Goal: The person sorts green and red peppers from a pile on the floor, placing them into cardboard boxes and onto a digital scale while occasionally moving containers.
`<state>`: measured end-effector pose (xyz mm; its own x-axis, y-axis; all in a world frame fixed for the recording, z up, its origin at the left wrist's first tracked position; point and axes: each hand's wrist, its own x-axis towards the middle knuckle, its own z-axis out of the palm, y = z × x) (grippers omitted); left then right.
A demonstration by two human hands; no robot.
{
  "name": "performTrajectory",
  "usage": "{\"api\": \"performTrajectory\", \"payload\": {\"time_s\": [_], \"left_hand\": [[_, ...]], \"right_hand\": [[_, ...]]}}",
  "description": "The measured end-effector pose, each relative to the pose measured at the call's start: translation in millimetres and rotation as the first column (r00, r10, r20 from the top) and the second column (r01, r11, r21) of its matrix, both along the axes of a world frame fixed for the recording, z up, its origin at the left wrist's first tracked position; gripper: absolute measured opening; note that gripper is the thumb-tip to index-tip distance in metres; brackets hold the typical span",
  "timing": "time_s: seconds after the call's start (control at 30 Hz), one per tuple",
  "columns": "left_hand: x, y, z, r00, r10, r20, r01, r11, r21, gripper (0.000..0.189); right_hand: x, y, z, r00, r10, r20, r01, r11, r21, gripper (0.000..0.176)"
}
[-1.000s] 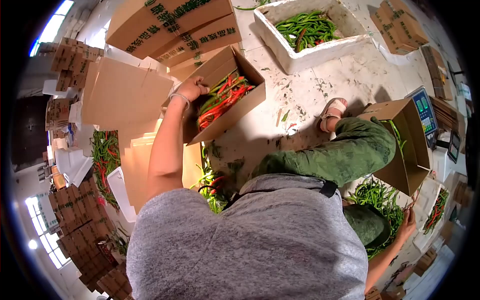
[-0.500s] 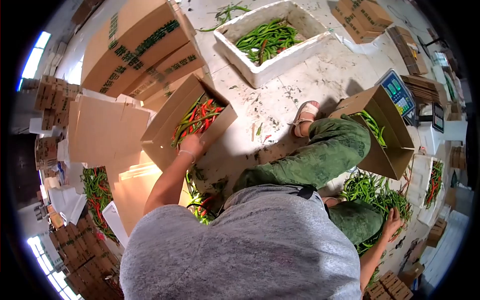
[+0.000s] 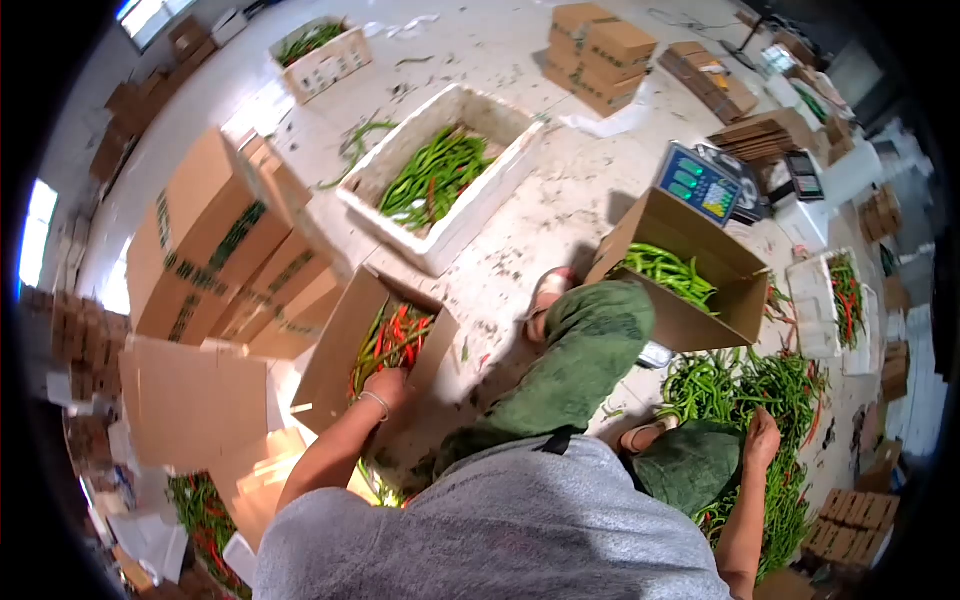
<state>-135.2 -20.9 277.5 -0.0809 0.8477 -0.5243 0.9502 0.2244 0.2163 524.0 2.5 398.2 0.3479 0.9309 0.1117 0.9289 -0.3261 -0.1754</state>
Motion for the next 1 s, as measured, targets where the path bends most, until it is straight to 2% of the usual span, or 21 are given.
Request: {"api": "performTrajectory", "payload": {"time_s": [0.03, 0.07, 0.1, 0.13, 0.17, 0.2, 0.23, 0.27, 0.3, 0.33, 0.37, 0.43, 0.5, 0.57, 0.6, 0.67, 0.7, 0.73, 0.77, 0.93, 1.0], "left_hand": [[-9.1, 29.2, -14.3, 0.951, -0.307, 0.016, 0.305, 0.949, 0.081, 0.023], [-17.6, 65.0, -29.0, 0.813, -0.582, 0.008, 0.573, 0.804, 0.16, 0.023], [4.0, 100.4, 32.2, 0.959, -0.115, 0.259, 0.053, 0.971, 0.232, 0.024], [2.4, 128.4, 22.8, 0.793, 0.088, 0.603, -0.342, 0.883, 0.322, 0.02], [12.4, 163.1, 56.1, 0.607, 0.333, 0.722, -0.574, 0.812, 0.109, 0.024], [0.9, 201.1, 25.1, 0.523, 0.284, 0.804, -0.679, 0.709, 0.19, 0.028], [-10.9, 234.5, -9.3, 0.551, 0.228, 0.803, -0.731, 0.595, 0.334, 0.036], [-22.5, 259.5, -27.6, 0.684, 0.32, 0.656, -0.706, 0.515, 0.486, 0.047], [-34.4, 276.7, -44.6, 0.534, 0.421, 0.733, -0.832, 0.419, 0.364, 0.059], [-46.1, 293.8, -61.3, 0.357, 0.493, 0.793, -0.927, 0.289, 0.237, 0.072], [-53.8, 297.7, -74.0, 0.334, 0.573, 0.749, -0.942, 0.229, 0.245, 0.075], [-67.0, 304.5, -95.2, 0.229, 0.77, 0.596, -0.97, 0.132, 0.202, 0.082], [-74.0, 312.7, -118.2, 0.05, 0.879, 0.475, -0.996, 0.078, -0.04, 0.084], [-90.0, 318.4, -168.1, -0.051, 0.879, 0.473, -0.978, 0.052, -0.203, 0.088], [-98.4, 314.0, -179.5, -0.002, 0.85, 0.527, -0.929, 0.193, -0.316, 0.088], [-101.4, 311.5, -204.6, -0.134, 0.835, 0.533, -0.932, 0.077, -0.355, 0.085], [-94.5, 311.4, -194.6, -0.198, 0.822, 0.534, -0.927, 0.02, -0.374, 0.083], [-82.2, 312.9, -179.8, -0.163, 0.858, 0.488, -0.955, -0.012, -0.298, 0.081], [-78.7, 316.7, -164.0, -0.165, 0.884, 0.437, -0.944, -0.013, -0.33, 0.078], [-57.6, 313.3, -157.0, -0.074, 0.864, 0.499, -0.966, 0.061, -0.25, 0.066], [-39.1, 313.8, -147.1, -0.073, 0.847, 0.526, -0.964, 0.075, -0.256, 0.073]], "right_hand": [[-5.4, -2.0, 6.3, 1.0, -0.025, -0.013, 0.025, 1.0, -0.018, 0.022], [2.7, -7.4, -2.9, 0.993, 0.074, 0.096, -0.084, 0.991, 0.105, 0.017], [11.1, -11.5, -11.4, 0.962, 0.159, 0.22, -0.206, 0.956, 0.208, 0.014], [0.8, -13.7, 1.3, 0.988, 0.075, 0.132, -0.094, 0.986, 0.139, 0.017], [2.5, -15.7, 8.5, 0.995, -0.031, 0.09, 0.036, 0.998, -0.048, 0.022], [3.3, -20.1, 8.6, 0.996, -0.006, 0.09, 0.002, 0.999, 0.05, 0.023], [5.5, -25.0, 2.9, 0.995, 0.021, 0.094, -0.035, 0.988, 0.147, 0.024], [11.1, -29.6, -1.8, 0.992, -0.045, 0.117, 0.031, 0.992, 0.119, 0.026], [9.7, -33.6, -1.9, 0.986, -0.049, 0.161, 0.025, 0.988, 0.151, 0.021], [7.3, -35.7, 1.7, 0.98, -0.11, 0.166, 0.096, 0.991, 0.092, 0.018], [5.9, -38.8, 5.3, 0.971, -0.166, 0.17, 0.164, 0.986, 0.026, 0.015], [11.3, -44.1, 3.8, 0.969, -0.167, 0.181, 0.162, 0.986, 0.038, 0.013], [19.5, -50.5, -2.4, 0.965, -0.17, 0.198, 0.17, 0.985, 0.02, 0.012], [29.9, -56.3, -5.1, 0.957, -0.177, 0.232, 0.186, 0.982, -0.02, 0.012], [28.4, -54.8, -3.6, 0.954, -0.192, 0.232, 0.207, 0.977, -0.041, 0.013], [29.1, -47.4, -0.3, 0.954, -0.208, 0.215, 0.241, 0.96, -0.14, 0.015], [29.5, -45.0, 1.5, 0.954, -0.217, 0.208, 0.257, 0.948, -0.189, 0.016], [38.7, -49.8, -6.8, 0.961, -0.173, 0.215, 0.196, 0.976, -0.09, 0.019], [43.3, -49.1, -8.1, 0.958, -0.167, 0.232, 0.202, 0.97, -0.138, 0.02], [27.8, -36.8, 1.1, 0.96, -0.236, 0.151, 0.256, 0.957, -0.136, 0.022], [37.1, -45.3, -6.9, 0.966, -0.172, 0.192, 0.176, 0.984, -0.004, 0.024]]}}
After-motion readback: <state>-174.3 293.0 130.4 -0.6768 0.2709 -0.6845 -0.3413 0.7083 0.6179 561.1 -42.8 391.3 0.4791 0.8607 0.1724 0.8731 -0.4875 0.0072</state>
